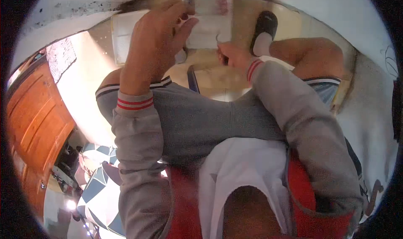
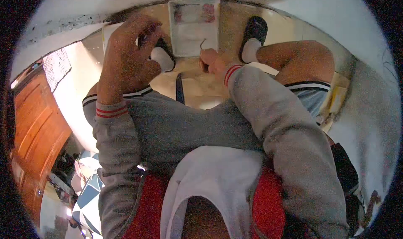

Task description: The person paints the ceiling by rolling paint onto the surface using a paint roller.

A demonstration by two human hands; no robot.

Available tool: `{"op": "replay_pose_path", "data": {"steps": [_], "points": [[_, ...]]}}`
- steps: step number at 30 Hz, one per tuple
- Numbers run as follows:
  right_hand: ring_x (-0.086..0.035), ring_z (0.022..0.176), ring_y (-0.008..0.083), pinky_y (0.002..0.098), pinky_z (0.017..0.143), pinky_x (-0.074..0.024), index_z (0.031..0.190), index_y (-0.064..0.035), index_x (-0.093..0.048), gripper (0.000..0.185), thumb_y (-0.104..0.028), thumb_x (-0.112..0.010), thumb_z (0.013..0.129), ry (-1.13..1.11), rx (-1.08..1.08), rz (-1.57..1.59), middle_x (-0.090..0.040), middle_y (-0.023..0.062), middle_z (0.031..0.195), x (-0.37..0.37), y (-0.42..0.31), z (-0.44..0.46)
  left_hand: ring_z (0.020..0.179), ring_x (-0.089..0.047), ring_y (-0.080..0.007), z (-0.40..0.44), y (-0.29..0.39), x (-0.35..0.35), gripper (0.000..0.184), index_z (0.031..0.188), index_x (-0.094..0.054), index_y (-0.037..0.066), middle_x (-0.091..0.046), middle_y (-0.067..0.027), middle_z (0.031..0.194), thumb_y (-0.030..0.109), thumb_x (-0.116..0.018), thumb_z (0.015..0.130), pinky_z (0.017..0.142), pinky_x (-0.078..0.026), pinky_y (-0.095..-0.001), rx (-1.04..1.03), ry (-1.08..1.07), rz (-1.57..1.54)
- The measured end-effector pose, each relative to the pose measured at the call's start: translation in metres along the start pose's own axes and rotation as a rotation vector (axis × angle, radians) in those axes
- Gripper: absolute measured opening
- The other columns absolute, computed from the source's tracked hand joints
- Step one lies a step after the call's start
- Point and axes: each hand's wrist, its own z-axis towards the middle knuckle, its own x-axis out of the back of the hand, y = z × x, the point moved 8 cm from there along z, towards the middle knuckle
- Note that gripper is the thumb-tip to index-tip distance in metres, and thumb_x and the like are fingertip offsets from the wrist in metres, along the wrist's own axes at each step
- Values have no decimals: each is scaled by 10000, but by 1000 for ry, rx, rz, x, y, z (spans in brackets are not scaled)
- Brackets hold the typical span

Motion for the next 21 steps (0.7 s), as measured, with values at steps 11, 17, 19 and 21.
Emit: {"op": "replay_pose_path", "data": {"steps": [11,17,19,21], "points": [[-596,537,228,418,442,-433,711,-93,-599,375,-314,-616,1014,-89,433,-671,-608,85,642,15,-18,83,843,-684,-375,8,6,0,160,1010,-678,67,-688,-138,979,207,-702,937,711,-546,-484,8,-31,89],[-702,747,335,499,616,-542,957,-7,-630,300,-272,-517,1040,471,857,-1734,-688,206,811,-33,-61,13,867,-677,-380,14,18,6,176,1010,-674,64,-688,-146,974,227,-689,946,722,-542,-490,-15,-30,52],[-690,827,426,534,741,-556,1058,43,-606,334,-276,-508,1036,513,850,-1360,-687,268,868,-34,-66,-1,882,-674,-383,13,14,6,184,1028,-676,69,-686,-141,977,228,-695,937,731,-543,-489,-14,-3,48],[-646,871,518,567,786,-519,1040,51,-601,448,-366,-442,1080,489,816,-1088,-669,305,884,-44,-75,-33,879,-685,-360,11,11,8,222,1089,-673,78,-688,-135,1020,217,-712,921,738,-549,-473,-28,30,-11]]}}
